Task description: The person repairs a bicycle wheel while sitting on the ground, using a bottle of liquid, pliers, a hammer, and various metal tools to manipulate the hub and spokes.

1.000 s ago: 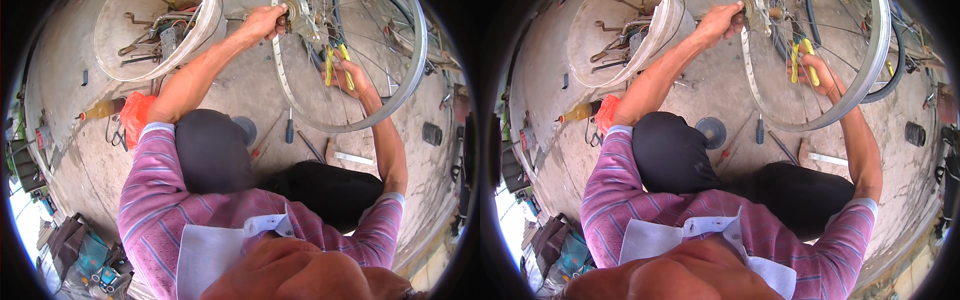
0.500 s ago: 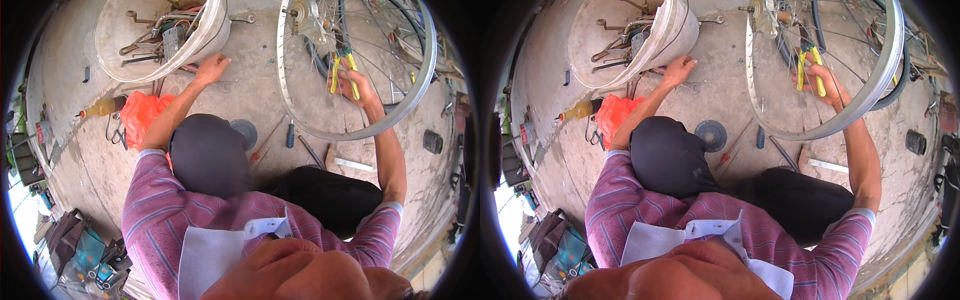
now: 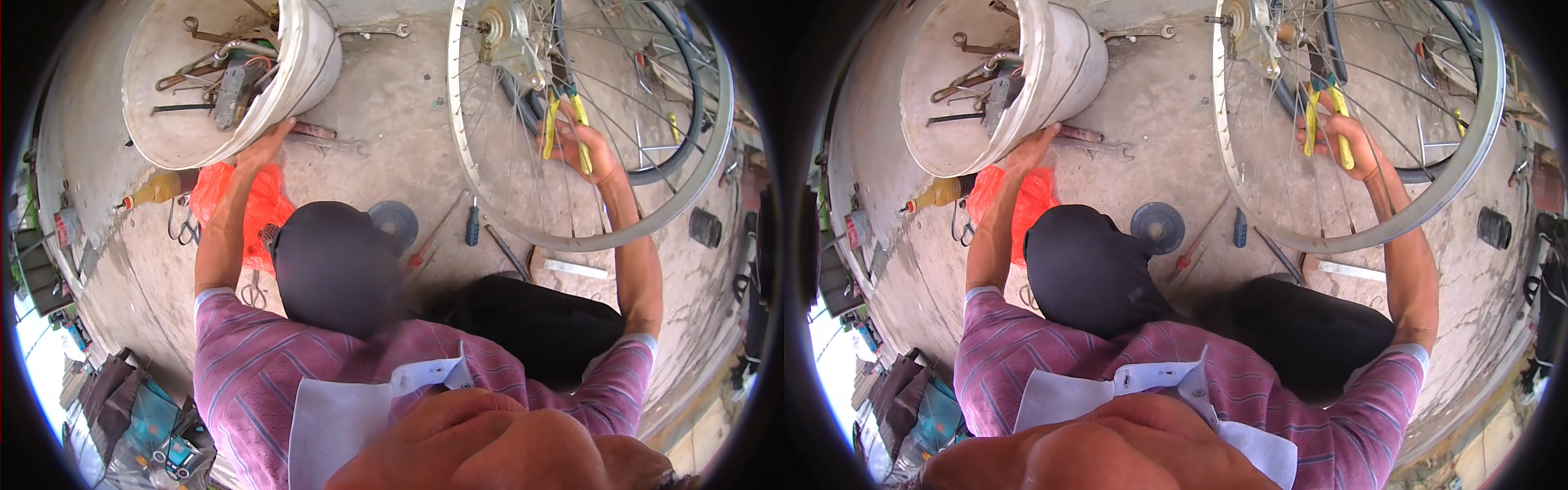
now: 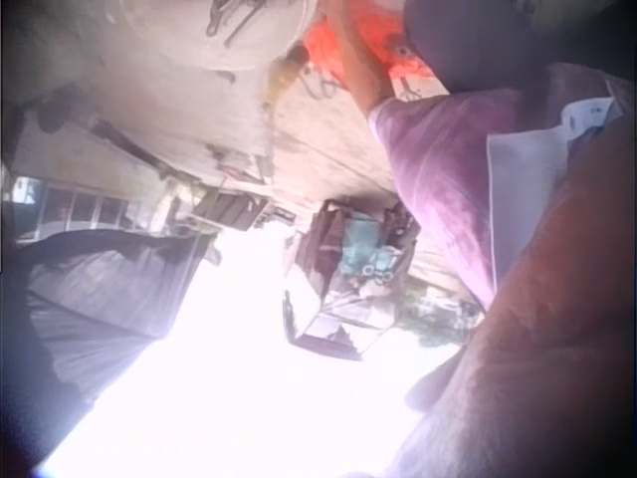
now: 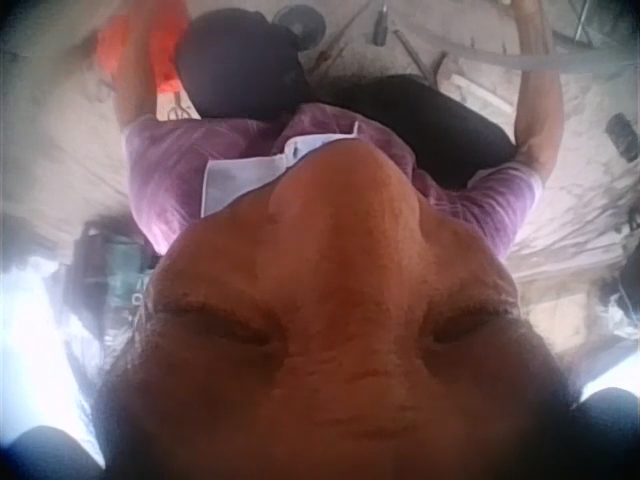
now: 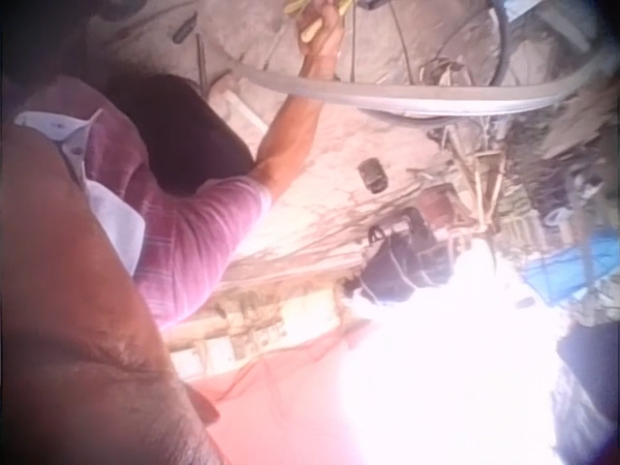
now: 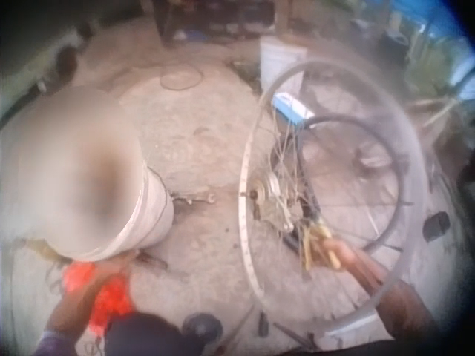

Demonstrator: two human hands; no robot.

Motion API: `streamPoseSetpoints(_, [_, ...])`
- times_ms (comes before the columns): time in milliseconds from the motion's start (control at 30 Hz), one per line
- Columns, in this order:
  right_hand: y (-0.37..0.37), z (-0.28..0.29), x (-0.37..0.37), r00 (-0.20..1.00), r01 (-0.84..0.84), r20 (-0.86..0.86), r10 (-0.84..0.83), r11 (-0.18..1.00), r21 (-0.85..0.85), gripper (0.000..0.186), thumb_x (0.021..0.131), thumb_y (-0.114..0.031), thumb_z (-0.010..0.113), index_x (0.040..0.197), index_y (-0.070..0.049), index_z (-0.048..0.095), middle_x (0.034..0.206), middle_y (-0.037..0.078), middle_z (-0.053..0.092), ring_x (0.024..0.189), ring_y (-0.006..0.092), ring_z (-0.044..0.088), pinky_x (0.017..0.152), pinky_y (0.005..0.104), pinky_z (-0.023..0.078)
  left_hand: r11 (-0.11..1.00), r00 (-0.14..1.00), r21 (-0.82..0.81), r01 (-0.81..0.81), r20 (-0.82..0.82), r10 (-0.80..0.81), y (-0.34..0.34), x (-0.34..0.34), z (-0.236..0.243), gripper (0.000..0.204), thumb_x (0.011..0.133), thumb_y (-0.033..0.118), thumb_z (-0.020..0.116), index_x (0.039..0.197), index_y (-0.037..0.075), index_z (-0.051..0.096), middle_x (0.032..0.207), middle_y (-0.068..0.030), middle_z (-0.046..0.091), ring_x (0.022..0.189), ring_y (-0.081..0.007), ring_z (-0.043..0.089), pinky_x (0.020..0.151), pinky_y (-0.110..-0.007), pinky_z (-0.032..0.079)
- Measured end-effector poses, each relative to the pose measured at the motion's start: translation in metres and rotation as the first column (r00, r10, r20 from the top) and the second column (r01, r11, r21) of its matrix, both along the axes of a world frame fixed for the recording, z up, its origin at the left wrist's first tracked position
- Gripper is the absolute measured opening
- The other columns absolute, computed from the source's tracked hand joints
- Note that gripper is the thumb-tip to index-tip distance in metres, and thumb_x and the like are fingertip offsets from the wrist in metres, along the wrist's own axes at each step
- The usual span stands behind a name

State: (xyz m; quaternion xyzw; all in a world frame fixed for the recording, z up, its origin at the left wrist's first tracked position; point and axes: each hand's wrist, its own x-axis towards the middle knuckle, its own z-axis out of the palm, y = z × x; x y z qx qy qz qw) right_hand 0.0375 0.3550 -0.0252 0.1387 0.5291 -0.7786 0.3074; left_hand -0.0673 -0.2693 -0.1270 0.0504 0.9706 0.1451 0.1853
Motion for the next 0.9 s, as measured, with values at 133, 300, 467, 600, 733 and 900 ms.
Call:
streamPoseSetpoints(133, [-0.003, 0.008, -0.002, 0.997, 0.068, 0.031, -0.070, 0.996, 0.051, 0.075, 0.085, -0.021, 0.055, 0.156, -0.013, 0.031, 0.124, 0.017, 0.060, 0.107, 0.0283, 0.063, 0.093, 0.0426, 0.050, 0.981, 0.971, -0.028, -0.190, 0.143, 0.192, -0.093, -0.015, 0.005, 0.052, 0.098, 0.045, 0.064, 0.133, 0.007, 0.065, 0.126, -0.0168, 0.070, 0.118, -0.0312, 0.064, 0.099, -0.041, 0.049])
streamPoseSetpoints(300, [0.001, 0.005, -0.005, 0.995, 0.089, 0.046, -0.092, 0.994, 0.070, 0.087, 0.084, -0.026, 0.065, 0.158, -0.011, 0.023, 0.129, 0.018, 0.057, 0.111, 0.0305, 0.061, 0.099, 0.0460, 0.048, 0.980, 0.987, -0.177, -0.096, 0.114, 0.117, -0.031, 0.015, 0.024, 0.042, 0.090, 0.042, 0.067, 0.113, 0.007, 0.074, 0.099, -0.0143, 0.075, 0.094, -0.0321, 0.072, 0.086, -0.042, 0.054])
streamPoseSetpoints(467, [-0.011, 0.005, -0.019, 0.997, 0.080, 0.011, -0.081, 0.994, 0.068, 0.087, 0.086, -0.026, 0.065, 0.159, -0.013, 0.020, 0.128, 0.019, 0.059, 0.109, 0.0303, 0.063, 0.097, 0.0456, 0.049, 0.957, 0.984, 0.244, 0.158, 0.040, -0.172, 0.125, -0.009, 0.011, 0.043, 0.095, 0.035, 0.062, 0.124, 0.003, 0.068, 0.116, -0.0212, 0.071, 0.110, -0.0386, 0.067, 0.097, -0.043, 0.051])
streamPoseSetpoints(600, [-0.012, 0.008, -0.020, 0.998, 0.060, 0.024, -0.063, 0.993, 0.106, 0.092, 0.084, -0.025, 0.064, 0.162, -0.012, 0.015, 0.134, 0.021, 0.057, 0.115, 0.0322, 0.062, 0.100, 0.0468, 0.048, 0.941, 0.908, 0.154, 0.301, -0.349, -0.234, 0.208, -0.101, -0.026, 0.041, 0.093, 0.025, 0.059, 0.131, 0.008, 0.063, 0.126, -0.0165, 0.067, 0.121, -0.0367, 0.059, 0.102, -0.047, 0.045])
streamPoseSetpoints(733, [-0.024, 0.012, -0.028, 1.000, -0.024, 0.020, 0.021, 0.990, 0.142, 0.093, 0.085, -0.027, 0.062, 0.163, -0.014, 0.012, 0.133, 0.020, 0.059, 0.114, 0.0317, 0.063, 0.100, 0.0453, 0.048, 0.961, 0.819, -0.069, 0.267, -0.510, -0.264, 0.211, -0.159, -0.060, 0.043, 0.089, 0.014, 0.057, 0.132, 0.013, 0.061, 0.129, -0.0129, 0.063, 0.127, -0.0312, 0.055, 0.104, -0.049, 0.039])
streamPoseSetpoints(900, [-0.011, 0.001, -0.014, 1.000, 0.031, -0.003, -0.031, 0.993, 0.115, 0.085, 0.087, -0.030, 0.062, 0.161, -0.020, 0.022, 0.130, 0.021, 0.060, 0.113, 0.0321, 0.064, 0.097, 0.0490, 0.051, 0.940, 0.800, -0.196, 0.279, -0.494, -0.340, 0.230, -0.161, -0.066, 0.026, 0.083, 0.010, 0.059, 0.106, 0.012, 0.070, 0.111, -0.0116, 0.065, 0.113, -0.0299, 0.059, 0.098, -0.049, 0.038])
